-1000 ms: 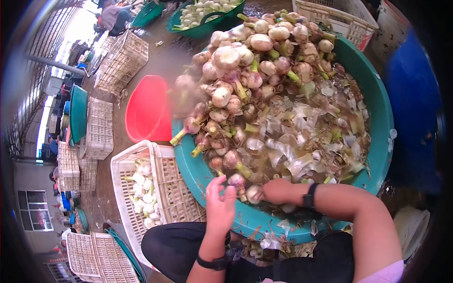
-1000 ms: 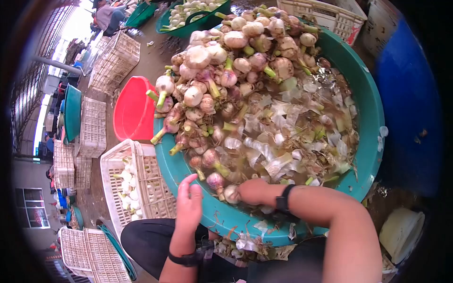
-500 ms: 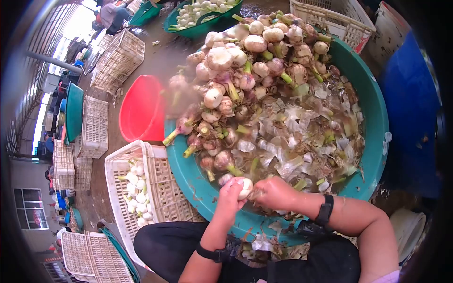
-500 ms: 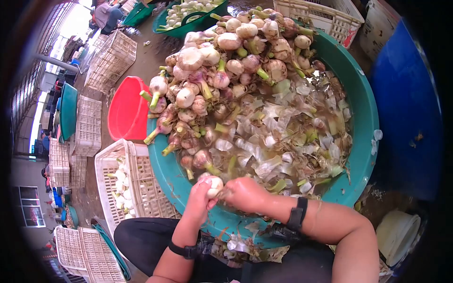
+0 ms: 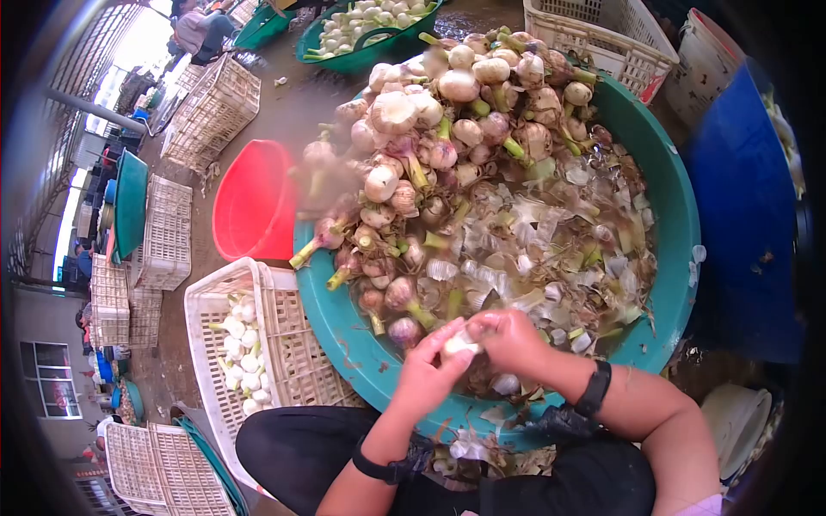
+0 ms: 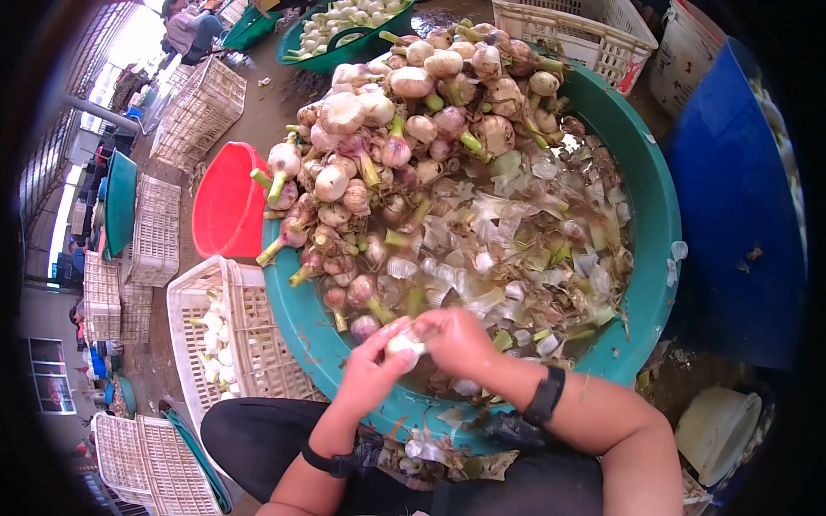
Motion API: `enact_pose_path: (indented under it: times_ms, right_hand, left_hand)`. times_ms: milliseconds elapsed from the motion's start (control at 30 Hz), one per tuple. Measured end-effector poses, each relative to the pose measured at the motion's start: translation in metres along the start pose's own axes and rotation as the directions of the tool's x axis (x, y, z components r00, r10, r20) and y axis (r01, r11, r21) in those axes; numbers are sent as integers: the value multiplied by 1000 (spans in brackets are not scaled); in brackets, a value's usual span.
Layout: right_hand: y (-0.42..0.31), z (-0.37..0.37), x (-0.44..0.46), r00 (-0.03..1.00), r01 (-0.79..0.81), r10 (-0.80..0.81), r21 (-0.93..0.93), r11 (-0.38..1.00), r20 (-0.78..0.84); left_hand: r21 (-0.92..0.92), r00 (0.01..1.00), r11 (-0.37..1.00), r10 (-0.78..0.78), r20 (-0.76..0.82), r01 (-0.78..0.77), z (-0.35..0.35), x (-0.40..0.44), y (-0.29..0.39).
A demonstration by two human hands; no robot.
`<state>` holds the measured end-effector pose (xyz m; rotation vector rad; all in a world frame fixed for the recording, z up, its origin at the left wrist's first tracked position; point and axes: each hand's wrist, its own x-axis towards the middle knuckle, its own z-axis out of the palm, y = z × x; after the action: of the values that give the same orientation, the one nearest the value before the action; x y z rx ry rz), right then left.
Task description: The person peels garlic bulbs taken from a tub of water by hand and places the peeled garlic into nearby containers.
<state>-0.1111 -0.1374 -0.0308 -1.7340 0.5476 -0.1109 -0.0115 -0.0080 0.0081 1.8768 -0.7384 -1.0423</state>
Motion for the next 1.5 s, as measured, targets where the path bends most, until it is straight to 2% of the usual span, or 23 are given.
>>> enact_pose_path:
  times_ms: [33, 67, 167, 233, 300, 333, 367, 433, 533, 600, 667, 833, 867, 900, 967, 1033, 1067, 1167, 1300, 1333, 1367, 1433, 1500]
  right_hand:
    - [2, 1, 2, 964, -249, 266, 279, 928, -25]
    - [4, -7, 6, 862, -499, 482, 423, 757, 154]
    - [12, -16, 11, 798, -600, 498, 531, 598, 340]
    - [-4, -16, 4, 855, -519, 410, 519, 680, 318]
    - [-22, -18, -4, 920, -393, 268, 652, 648, 288]
    - [-28, -26, -9, 961, -204, 77, 493, 846, 266]
    - [-31, -32, -13, 961, -200, 71, 492, 847, 269]
    - [-32, -44, -21, 867, 302, -417, 378, 875, 274]
    - [-38, -87, -30, 974, 117, -212, 613, 781, 83]
    - [-41, -99, -27, 1000, 5, -17, 748, 664, 9]
    - [-35, -102, -15, 992, -121, 124, -241, 963, -4]
    - [-25, -39, -15, 992, -124, 129, 280, 952, 3]
    - [-26, -30, -13, 992, -117, 126, 400, 909, 3]
    - [-29, -27, -9, 870, -488, 322, 747, 451, 374]
    - [5, -20, 1, 834, -521, 282, 846, 118, 474]
    - [-48, -64, 2, 919, -361, -206, 928, -97, 336]
    - [-61, -92, 2, 704, -422, -676, 893, -155, 216]
    - [-89, -117, 8, 796, -397, -522, 915, -68, 307]
    - [-13, 19, 56, 744, -525, 299, 246, 815, 598]
    - [11, 57, 64, 697, -423, 446, -180, 888, 561]
    - [37, 95, 47, 866, -330, 271, 74, 941, 420]
    - [32, 112, 51, 756, -494, 535, -206, 844, 377]
    - [31, 118, 60, 762, -554, 546, -85, 828, 348]
  left_hand:
    - [383, 922, 855, 386, -16, -351, 3, -2, 6]
    - [409, 940, 859, 341, -6, -309, 4, -7, 14]
    - [655, 808, 564, 576, 125, -504, -2, -2, -7]
    - [612, 838, 642, 542, 65, -462, 0, -4, -4]
    - [37, 902, 934, 352, -249, -355, 3, -2, -9]
    - [-425, 928, 888, 7, -374, -178, 2, -1, -5]
    - [-835, 952, 537, -179, -249, -118, -6, 5, -14]
    - [-931, 879, 362, -428, -209, -45, -21, 7, -10]
    - [-981, 924, 186, -383, -20, 56, -36, -2, -22]
    - [-977, 897, 209, -439, -55, 43, -35, 0, -16]
    - [-953, 860, 304, -483, -164, -11, -34, 2, -6]
    - [-732, 918, 681, -273, -286, -26, -17, -2, -1]
    - [-718, 944, 690, -172, -281, -88, -12, -4, 3]
    - [-704, 957, 691, -64, -283, -162, -8, -4, 10]
    - [-636, 928, 741, -48, -370, -216, -14, -6, 15]
    - [-562, 890, 786, -34, -454, -256, -29, -5, 13]
    - [-649, 835, 715, -171, -523, -260, -36, -6, 10]
    - [-802, 714, 544, -457, -531, -247, -40, -6, 9]
    - [-747, 718, 587, -370, -590, -312, -32, -4, 11]
    - [-732, 713, 597, -351, -607, -329, -32, -5, 20]
    - [-709, 699, 616, -337, -630, -343, -33, -8, 25]
    - [-698, 719, 627, -301, -627, -347, -35, -10, 22]
    - [-729, 705, 623, -381, -599, -283, -34, -13, 22]
